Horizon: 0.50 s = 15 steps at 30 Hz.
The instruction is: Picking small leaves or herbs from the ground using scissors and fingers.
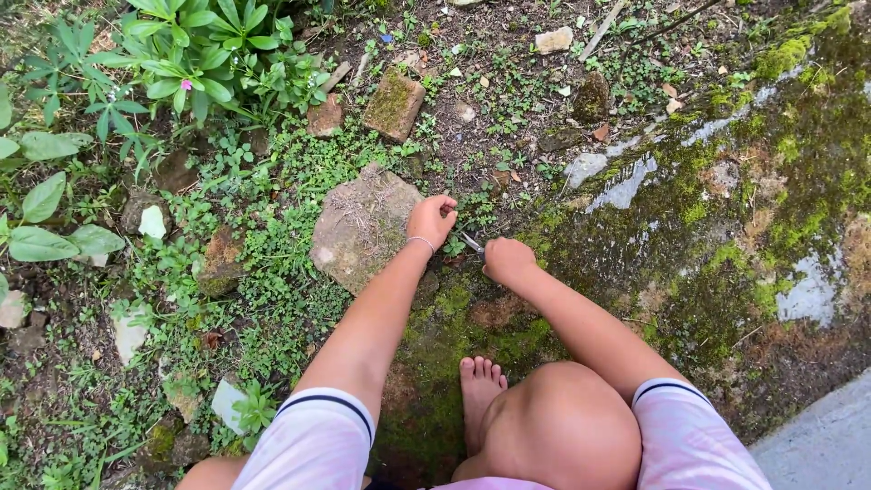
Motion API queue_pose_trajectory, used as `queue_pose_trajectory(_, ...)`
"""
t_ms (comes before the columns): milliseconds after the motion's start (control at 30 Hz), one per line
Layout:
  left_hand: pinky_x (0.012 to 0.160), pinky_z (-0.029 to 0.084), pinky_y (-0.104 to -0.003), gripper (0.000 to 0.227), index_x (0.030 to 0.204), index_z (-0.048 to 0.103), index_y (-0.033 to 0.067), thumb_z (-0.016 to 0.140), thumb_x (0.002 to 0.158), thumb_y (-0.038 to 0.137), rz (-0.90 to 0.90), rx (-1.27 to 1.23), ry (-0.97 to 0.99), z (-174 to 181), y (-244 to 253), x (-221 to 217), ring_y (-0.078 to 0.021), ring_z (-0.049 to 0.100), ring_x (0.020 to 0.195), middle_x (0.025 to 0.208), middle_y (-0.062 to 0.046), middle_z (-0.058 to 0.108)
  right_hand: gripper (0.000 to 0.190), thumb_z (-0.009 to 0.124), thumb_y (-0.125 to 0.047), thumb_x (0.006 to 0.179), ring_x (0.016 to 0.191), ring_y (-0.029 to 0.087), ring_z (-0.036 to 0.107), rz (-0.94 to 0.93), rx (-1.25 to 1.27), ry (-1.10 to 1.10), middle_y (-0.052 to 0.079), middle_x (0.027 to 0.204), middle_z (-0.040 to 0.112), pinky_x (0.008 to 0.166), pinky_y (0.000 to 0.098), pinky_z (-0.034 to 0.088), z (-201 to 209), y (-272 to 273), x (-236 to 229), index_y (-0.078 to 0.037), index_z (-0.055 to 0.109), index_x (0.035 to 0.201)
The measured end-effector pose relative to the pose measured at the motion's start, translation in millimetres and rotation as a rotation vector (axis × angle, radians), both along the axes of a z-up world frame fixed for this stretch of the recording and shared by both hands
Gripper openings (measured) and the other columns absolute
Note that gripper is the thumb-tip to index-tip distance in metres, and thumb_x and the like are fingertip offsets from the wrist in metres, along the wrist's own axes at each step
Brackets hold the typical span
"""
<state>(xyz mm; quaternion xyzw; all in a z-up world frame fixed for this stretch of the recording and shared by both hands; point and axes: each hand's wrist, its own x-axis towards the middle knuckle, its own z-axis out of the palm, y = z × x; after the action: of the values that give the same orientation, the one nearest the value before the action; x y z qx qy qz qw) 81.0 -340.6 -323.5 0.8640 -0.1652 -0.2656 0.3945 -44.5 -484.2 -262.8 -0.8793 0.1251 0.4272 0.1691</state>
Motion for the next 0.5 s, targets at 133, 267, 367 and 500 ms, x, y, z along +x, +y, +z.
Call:
queue_pose_trajectory(133,0.079,0.058,-0.036,0.017,0.099,0.075,0.0077,0.075,0.083,0.010,-0.007,0.001,-0.004,3.3,1.3,-0.3,-0.0219,0.074,0.084,0.094,-0.007,0.076,0.044,0.076,-0.039,0.088,0.101,0.034,0.073,0.008,0.011,-0.022,0.016,0.111,0.074,0.087,0.0454,0.060,-2.8,3.3,2.8,-0.003,0.069,0.114)
queue_pose_trajectory(267,0.077,0.058,-0.036,0.014,0.098,0.077,0.0108,0.075,0.084,0.011,0.014,0.033,0.012,15.3,-3.6,-1.8,-0.0223,0.073,0.081,0.092,-0.007,0.076,0.039,0.074,-0.034,0.090,0.100,0.033,0.074,0.032,0.017,-0.009,0.016,0.110,0.074,0.085,0.0441,0.061,3.3,3.7,8.4,-0.003,0.070,0.114)
queue_pose_trajectory(367,0.077,0.058,-0.037,0.012,0.096,0.078,0.0124,0.076,0.084,0.013,0.033,0.059,0.012,24.6,-8.1,-2.4,-0.0223,0.074,0.079,0.091,-0.006,0.077,0.037,0.072,-0.031,0.093,0.099,0.032,0.075,0.054,0.010,0.015,0.017,0.109,0.074,0.082,0.0427,0.062,11.8,3.6,13.6,-0.001,0.069,0.115)
queue_pose_trajectory(500,0.077,0.058,-0.037,0.011,0.094,0.079,0.0128,0.076,0.084,0.012,0.034,0.078,-0.008,23.4,-9.2,-6.0,-0.0229,0.074,0.081,0.091,-0.006,0.078,0.039,0.070,-0.027,0.095,0.098,0.032,0.074,0.082,0.004,0.006,0.017,0.108,0.074,0.079,0.0426,0.063,15.7,7.3,12.4,0.000,0.065,0.122)
